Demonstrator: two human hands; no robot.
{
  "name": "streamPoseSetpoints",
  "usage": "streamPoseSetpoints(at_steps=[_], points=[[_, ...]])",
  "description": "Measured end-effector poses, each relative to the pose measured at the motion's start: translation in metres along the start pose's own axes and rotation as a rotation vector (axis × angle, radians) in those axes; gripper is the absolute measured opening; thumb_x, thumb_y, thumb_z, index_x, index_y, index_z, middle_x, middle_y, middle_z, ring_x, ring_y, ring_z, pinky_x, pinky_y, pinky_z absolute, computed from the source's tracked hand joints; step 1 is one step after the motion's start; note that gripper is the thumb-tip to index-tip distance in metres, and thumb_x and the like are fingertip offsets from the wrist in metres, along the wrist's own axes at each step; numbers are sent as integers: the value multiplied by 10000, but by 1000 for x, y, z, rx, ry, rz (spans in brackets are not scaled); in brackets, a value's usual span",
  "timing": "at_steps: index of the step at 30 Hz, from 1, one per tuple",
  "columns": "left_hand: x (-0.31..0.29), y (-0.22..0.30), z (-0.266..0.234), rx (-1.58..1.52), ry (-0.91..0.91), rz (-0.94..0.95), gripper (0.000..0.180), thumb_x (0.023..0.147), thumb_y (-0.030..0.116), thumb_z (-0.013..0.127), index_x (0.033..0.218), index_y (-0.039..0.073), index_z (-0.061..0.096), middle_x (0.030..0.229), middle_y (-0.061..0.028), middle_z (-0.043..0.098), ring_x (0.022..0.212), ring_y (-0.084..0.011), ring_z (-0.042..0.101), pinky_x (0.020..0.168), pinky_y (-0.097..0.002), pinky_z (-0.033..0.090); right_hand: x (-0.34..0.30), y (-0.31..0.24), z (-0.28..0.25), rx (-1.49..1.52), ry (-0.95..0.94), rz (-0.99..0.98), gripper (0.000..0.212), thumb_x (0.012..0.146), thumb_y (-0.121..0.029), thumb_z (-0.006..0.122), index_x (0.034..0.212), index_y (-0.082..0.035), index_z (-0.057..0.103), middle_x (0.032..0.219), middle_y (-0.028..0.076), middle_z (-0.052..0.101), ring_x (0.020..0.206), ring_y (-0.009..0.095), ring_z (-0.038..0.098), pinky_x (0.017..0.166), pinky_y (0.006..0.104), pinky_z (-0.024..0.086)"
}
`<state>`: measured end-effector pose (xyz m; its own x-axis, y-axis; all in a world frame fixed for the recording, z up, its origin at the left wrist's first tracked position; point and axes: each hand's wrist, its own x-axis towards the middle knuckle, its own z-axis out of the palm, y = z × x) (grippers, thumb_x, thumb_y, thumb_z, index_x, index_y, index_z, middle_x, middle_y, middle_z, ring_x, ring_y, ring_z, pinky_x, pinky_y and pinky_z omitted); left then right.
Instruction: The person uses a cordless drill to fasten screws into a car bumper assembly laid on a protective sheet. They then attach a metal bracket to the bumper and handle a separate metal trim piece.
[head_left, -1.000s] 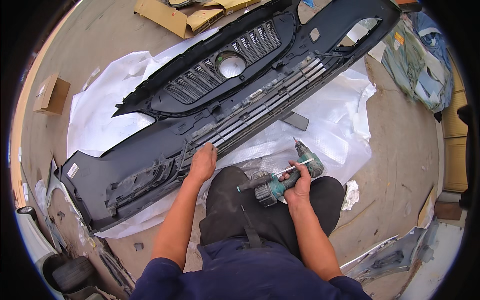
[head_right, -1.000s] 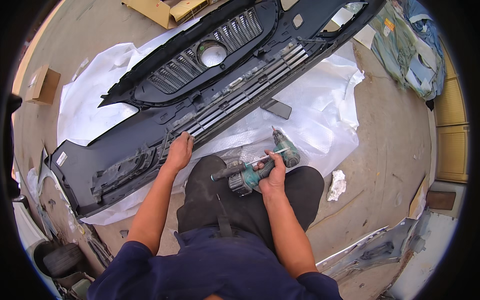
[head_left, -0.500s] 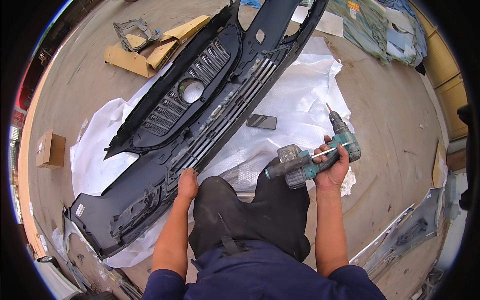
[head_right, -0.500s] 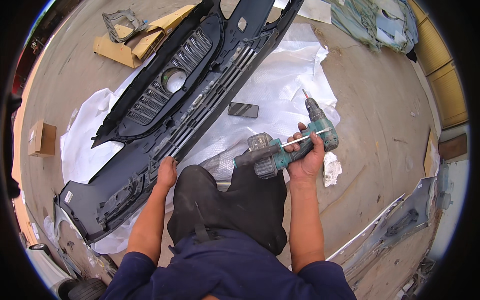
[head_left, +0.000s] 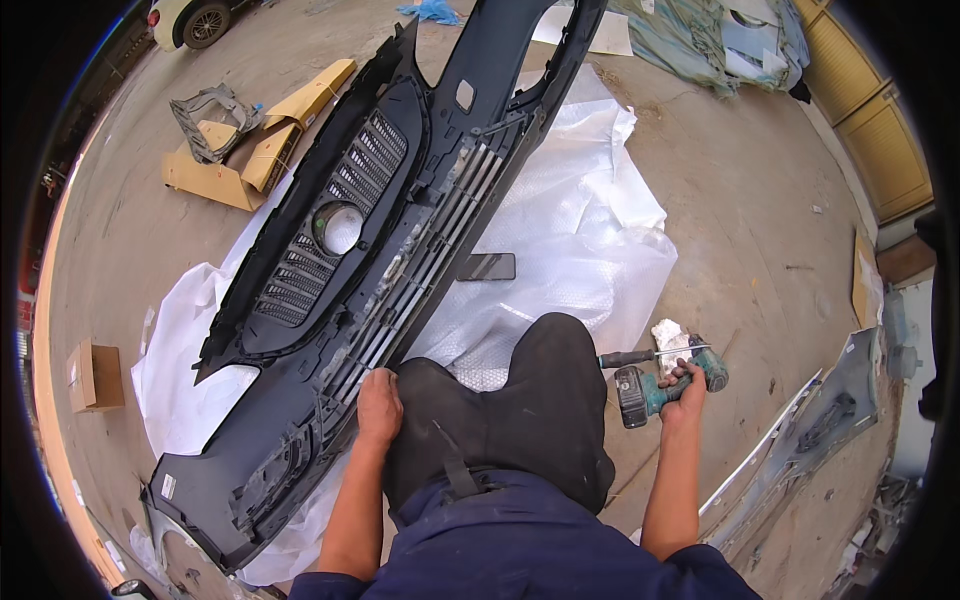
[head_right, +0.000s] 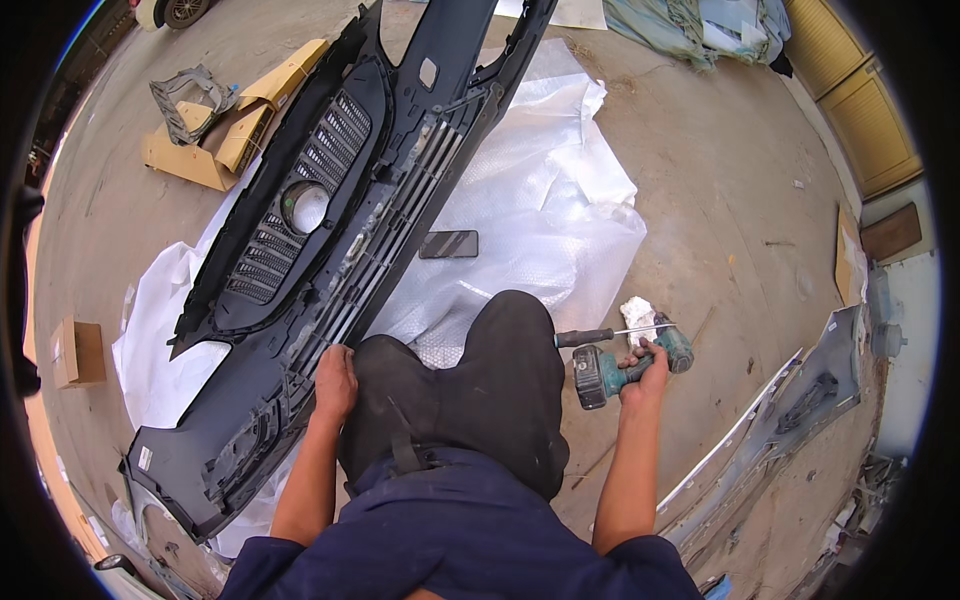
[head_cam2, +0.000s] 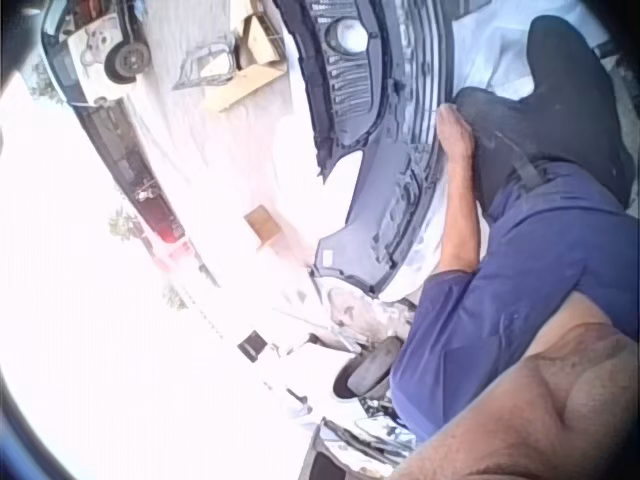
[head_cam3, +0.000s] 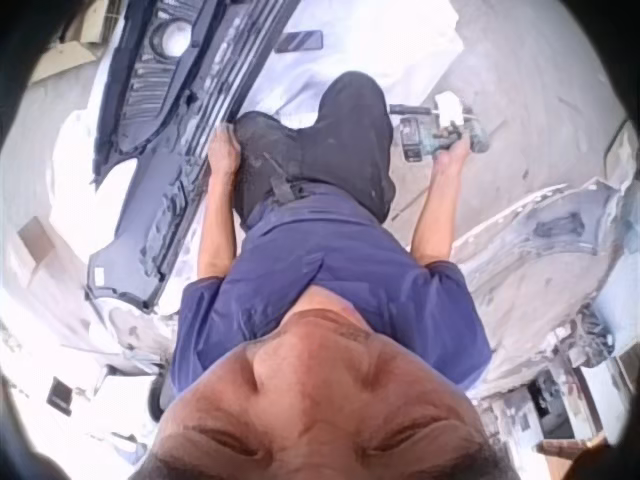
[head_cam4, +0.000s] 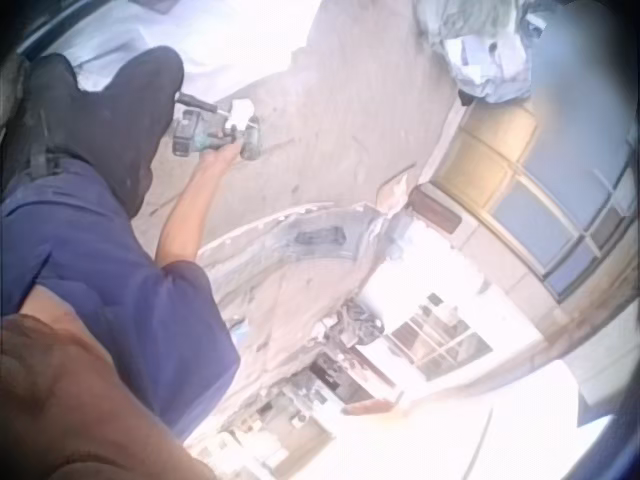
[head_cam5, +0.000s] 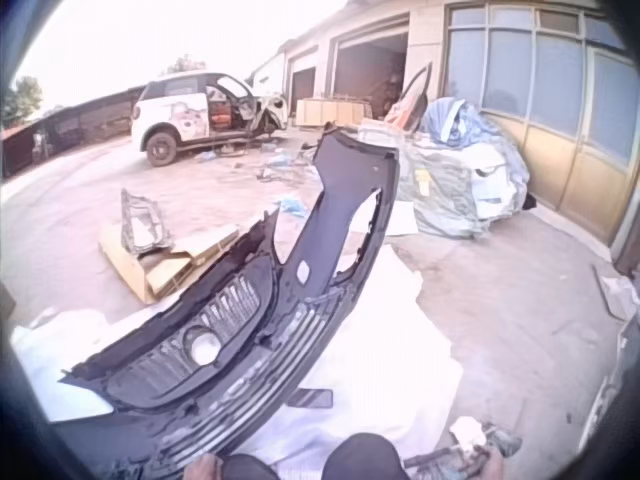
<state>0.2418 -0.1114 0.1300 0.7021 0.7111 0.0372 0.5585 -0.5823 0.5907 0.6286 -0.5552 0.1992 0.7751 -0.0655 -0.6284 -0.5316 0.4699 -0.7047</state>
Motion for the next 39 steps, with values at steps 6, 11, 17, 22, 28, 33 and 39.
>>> streamPoseSetpoints(at_steps=[6,11,17,22,28,33,39], points=[[53,72,40,-220,-415,-24,150,1099,145,561,1115,-4,568,1004,-306,725,952,-518,703,851,-604,534,29,17,37,-96,75,-2,173,960,-190,724,1084,-95,649,783,-2,580,651,155,532,627,343,503],[81,77,63,-137,-422,76,228,1023,68,560,1239,56,630,1158,-281,743,1003,-519,720,897,-606,568,90,64,86,-527,-23,-135,86,955,-128,723,969,-76,656,754,39,614,573,180,583,519,360,498],[120,78,86,-56,-601,6,268,1028,83,536,1217,96,725,1153,-224,700,1057,-481,701,924,-562,569,172,131,149,-1599,-14,-458,527,892,-199,752,1309,35,530,1161,376,739,1145,568,702,1005,586,542],[162,90,137,-66,-736,-97,272,1001,76,571,1242,60,695,1281,-237,645,1182,-460,664,991,-555,569,207,163,166,-1691,-162,-267,603,876,-167,766,1320,60,427,1170,401,705,1145,594,678,1015,600,526],[247,100,217,256,-633,-74,520,980,22,605,1498,14,566,1452,-266,557,1366,-475,564,1128,-568,504,230,164,166,-1713,-279,-86,781,882,-233,820,1392,86,321,1233,424,684,1176,597,673,1037,579,530],[290,100,244,221,-603,-224,688,922,-27,669,1586,-28,488,1593,-350,480,1476,-521,483,1249,-573,396,236,160,164,-1743,-300,-24,834,903,-259,821,1428,75,266,1253,426,678,1197,596,669,1047,556,530],[285,90,254,89,-462,-322,511,1090,190,563,1572,24,532,1608,-299,526,1473,-497,511,1256,-543,399,236,163,165,-1724,-313,-92,863,900,-246,815,1475,116,284,1208,430,694,1180,601,671,1040,575,524]])
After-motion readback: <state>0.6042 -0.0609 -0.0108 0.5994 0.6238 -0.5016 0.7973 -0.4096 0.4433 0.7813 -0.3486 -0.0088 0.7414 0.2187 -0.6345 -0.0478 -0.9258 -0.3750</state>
